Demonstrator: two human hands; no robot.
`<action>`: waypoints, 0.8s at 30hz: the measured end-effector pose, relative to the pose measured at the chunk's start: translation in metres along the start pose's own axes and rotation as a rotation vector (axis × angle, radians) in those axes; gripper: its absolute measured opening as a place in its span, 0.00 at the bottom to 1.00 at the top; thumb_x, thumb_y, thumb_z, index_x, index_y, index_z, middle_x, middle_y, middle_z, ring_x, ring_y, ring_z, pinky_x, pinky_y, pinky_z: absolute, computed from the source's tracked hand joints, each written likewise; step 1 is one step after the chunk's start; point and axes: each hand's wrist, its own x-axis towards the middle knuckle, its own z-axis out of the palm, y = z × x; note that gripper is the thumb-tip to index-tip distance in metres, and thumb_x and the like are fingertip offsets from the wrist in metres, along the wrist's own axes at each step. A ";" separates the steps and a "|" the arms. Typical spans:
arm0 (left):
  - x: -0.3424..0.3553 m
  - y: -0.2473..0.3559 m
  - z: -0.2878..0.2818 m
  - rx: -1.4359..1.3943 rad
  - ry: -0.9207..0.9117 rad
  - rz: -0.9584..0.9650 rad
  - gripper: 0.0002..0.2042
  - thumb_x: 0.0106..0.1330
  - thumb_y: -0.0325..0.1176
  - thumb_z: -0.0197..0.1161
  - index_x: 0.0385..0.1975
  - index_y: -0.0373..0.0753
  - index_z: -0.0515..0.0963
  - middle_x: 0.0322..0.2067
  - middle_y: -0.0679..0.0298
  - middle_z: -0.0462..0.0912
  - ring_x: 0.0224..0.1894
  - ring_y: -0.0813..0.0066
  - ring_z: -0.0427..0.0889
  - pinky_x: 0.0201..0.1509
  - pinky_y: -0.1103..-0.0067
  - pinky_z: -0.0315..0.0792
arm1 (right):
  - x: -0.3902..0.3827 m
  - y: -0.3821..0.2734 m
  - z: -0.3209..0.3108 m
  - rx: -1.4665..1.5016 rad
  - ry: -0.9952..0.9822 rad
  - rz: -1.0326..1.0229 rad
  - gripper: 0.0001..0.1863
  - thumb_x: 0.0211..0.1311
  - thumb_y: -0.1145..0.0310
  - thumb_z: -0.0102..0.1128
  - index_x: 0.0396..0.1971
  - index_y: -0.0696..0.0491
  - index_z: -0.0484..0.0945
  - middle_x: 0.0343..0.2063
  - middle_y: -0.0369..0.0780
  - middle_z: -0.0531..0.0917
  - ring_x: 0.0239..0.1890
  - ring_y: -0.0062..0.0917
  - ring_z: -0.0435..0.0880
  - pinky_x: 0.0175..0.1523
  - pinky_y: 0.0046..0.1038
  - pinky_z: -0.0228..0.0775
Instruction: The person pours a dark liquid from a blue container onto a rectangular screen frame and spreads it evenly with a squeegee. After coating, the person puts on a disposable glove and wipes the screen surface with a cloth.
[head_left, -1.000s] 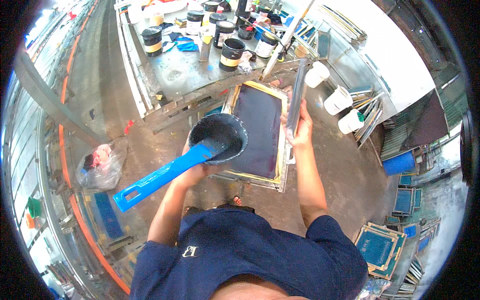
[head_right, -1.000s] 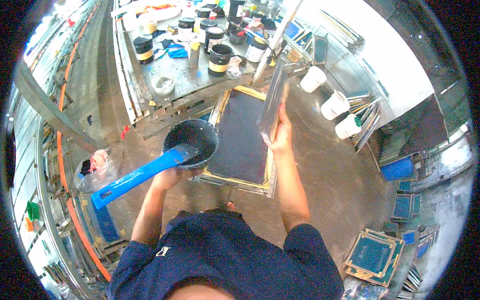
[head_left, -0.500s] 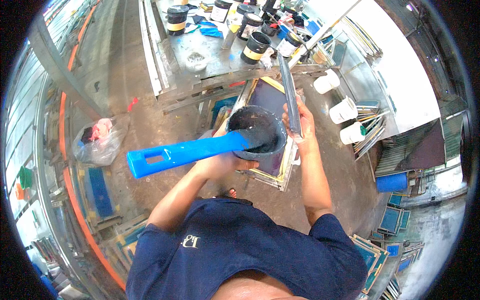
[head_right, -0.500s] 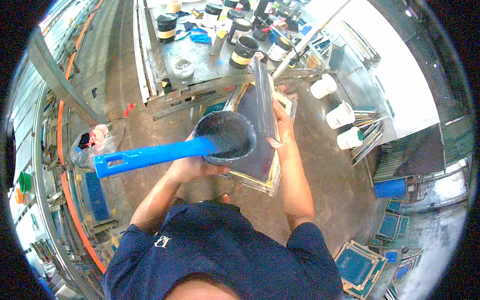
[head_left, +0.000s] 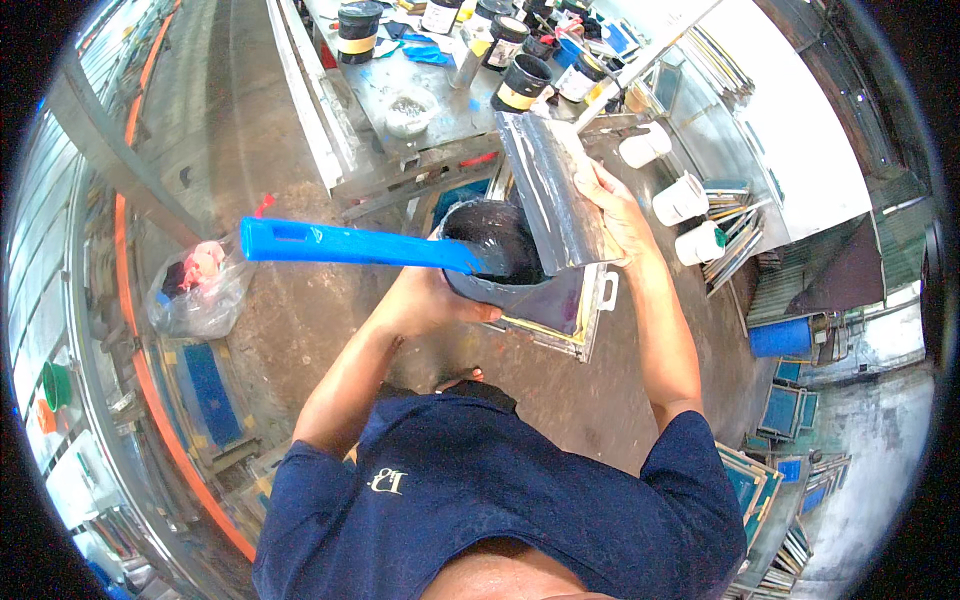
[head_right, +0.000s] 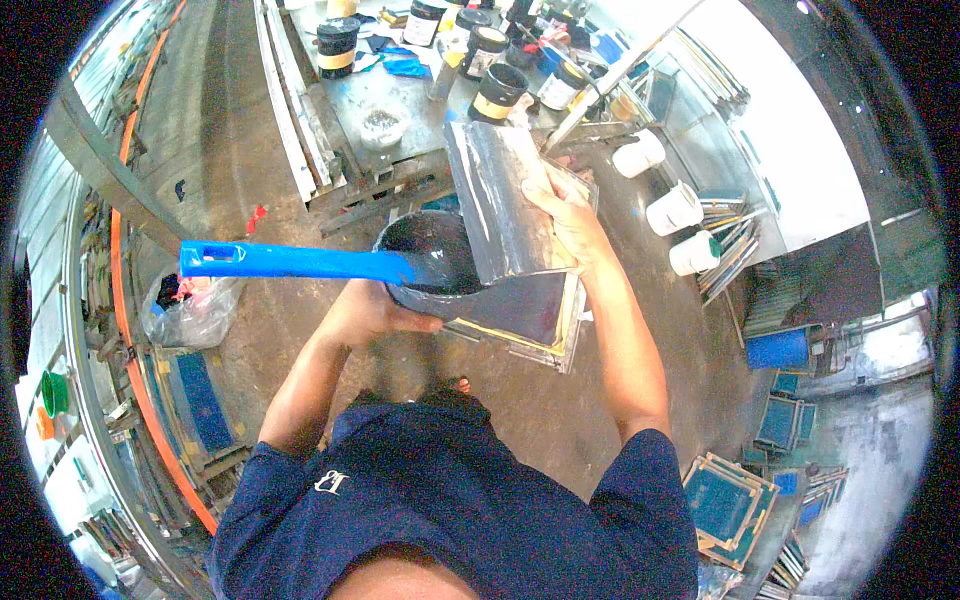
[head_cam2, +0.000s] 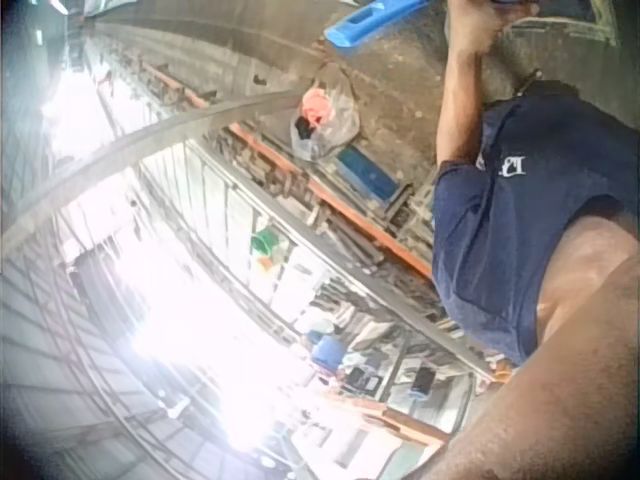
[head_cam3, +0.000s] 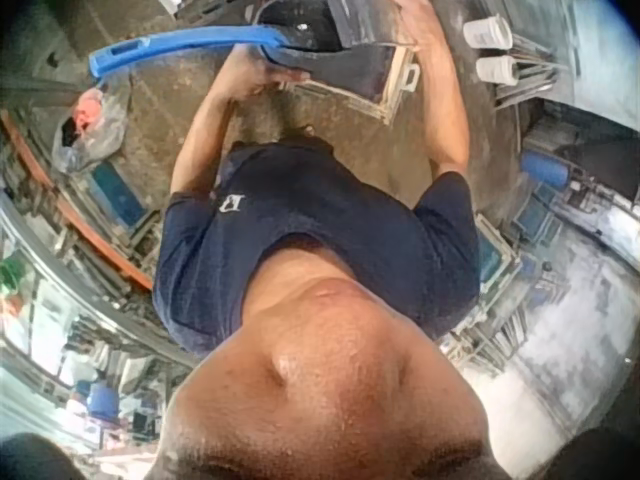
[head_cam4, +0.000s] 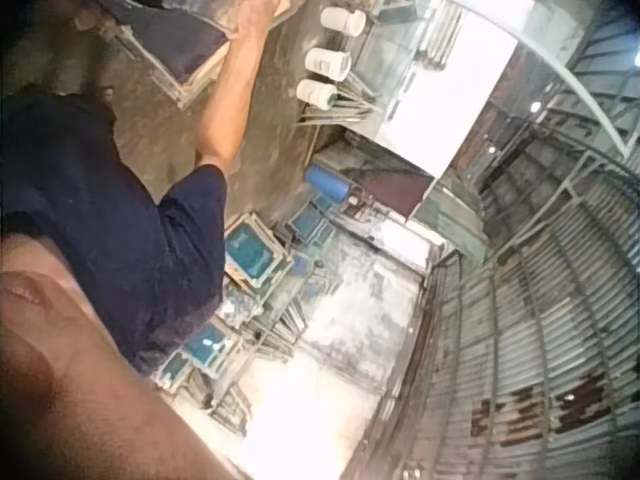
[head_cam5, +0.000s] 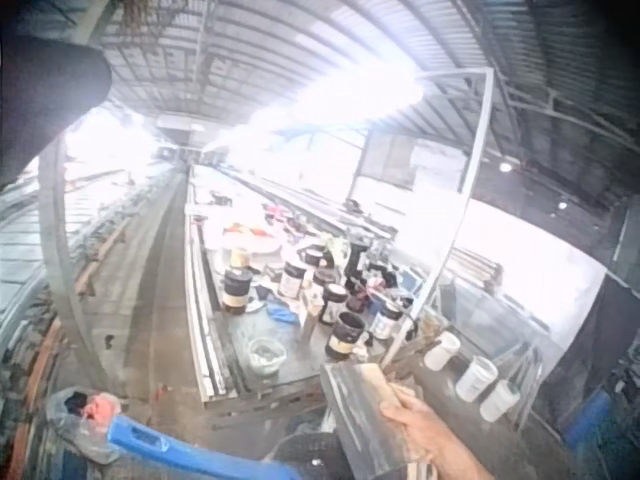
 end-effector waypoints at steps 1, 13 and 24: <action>-0.001 0.001 -0.003 -0.036 -0.002 -0.030 0.36 0.36 0.28 0.84 0.51 0.35 0.75 0.48 0.61 0.81 0.51 0.70 0.78 0.59 0.72 0.71 | 0.000 0.001 0.002 0.008 -0.020 -0.002 0.29 0.64 0.71 0.60 0.64 0.59 0.65 0.55 0.39 0.77 0.54 0.21 0.77 0.60 0.24 0.68; 0.033 0.000 -0.015 -0.170 -0.025 -0.090 0.37 0.34 0.25 0.83 0.52 0.35 0.75 0.46 0.63 0.82 0.50 0.71 0.79 0.58 0.72 0.71 | 0.008 -0.005 -0.020 -0.115 0.013 0.064 0.33 0.60 0.70 0.65 0.65 0.59 0.65 0.55 0.37 0.77 0.56 0.21 0.75 0.62 0.25 0.65; 0.108 0.000 -0.031 -0.173 0.128 -0.074 0.40 0.35 0.19 0.79 0.56 0.35 0.71 0.45 0.63 0.82 0.47 0.72 0.79 0.54 0.73 0.74 | 0.005 -0.045 -0.055 -0.451 -0.134 0.123 0.41 0.59 0.65 0.68 0.69 0.58 0.57 0.61 0.38 0.70 0.59 0.21 0.70 0.64 0.25 0.61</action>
